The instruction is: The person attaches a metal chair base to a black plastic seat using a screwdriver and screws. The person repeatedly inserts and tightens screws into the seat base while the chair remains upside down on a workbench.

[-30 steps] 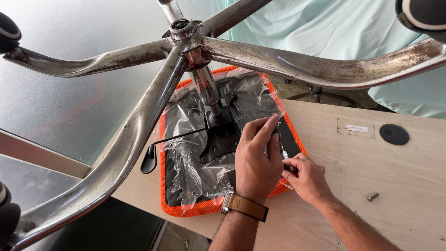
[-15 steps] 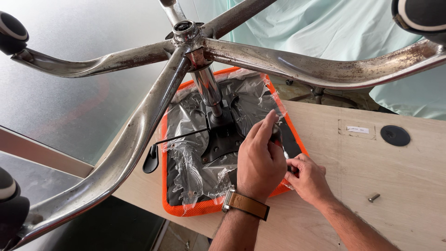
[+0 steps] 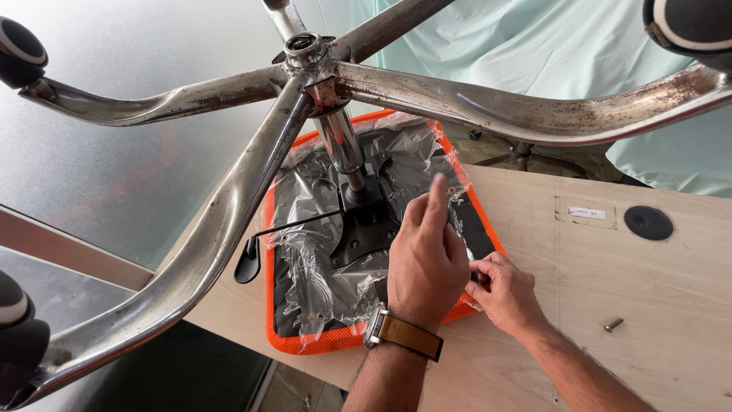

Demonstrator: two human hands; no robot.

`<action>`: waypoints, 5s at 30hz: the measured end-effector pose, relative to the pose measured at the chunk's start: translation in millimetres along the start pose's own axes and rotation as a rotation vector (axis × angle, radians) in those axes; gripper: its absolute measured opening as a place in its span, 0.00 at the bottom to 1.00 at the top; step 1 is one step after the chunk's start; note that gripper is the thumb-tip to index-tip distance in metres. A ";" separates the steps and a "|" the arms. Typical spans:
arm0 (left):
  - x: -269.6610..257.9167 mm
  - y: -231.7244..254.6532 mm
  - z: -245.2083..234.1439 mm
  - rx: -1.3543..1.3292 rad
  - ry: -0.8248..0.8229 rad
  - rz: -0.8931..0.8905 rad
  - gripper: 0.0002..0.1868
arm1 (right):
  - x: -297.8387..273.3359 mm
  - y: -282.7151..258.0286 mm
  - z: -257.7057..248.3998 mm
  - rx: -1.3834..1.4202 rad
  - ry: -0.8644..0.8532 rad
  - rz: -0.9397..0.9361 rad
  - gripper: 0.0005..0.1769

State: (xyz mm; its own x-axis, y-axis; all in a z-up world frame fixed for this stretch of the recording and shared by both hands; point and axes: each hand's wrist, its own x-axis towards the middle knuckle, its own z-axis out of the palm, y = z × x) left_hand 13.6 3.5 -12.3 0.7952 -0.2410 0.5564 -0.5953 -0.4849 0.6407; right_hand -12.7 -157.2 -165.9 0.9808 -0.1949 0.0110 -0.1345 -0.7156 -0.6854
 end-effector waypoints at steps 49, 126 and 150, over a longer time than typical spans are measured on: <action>-4.9 12.7 7.2 0.079 0.134 0.104 0.32 | 2.8 2.5 -3.2 0.059 0.014 0.009 0.15; 6.0 13.2 11.3 -0.069 0.118 -0.049 0.28 | 6.6 -12.9 -16.4 0.135 -0.084 0.179 0.17; -8.3 3.3 6.5 -0.111 0.126 0.097 0.20 | 6.9 -15.3 -14.3 0.173 -0.116 0.185 0.19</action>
State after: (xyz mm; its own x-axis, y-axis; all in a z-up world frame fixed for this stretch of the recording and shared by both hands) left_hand 5.8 -1.6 -18.2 0.7168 -0.1721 0.6757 -0.6832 -0.3671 0.6313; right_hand -5.9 -157.2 -145.0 0.9527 -0.2265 -0.2024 -0.2964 -0.5476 -0.7825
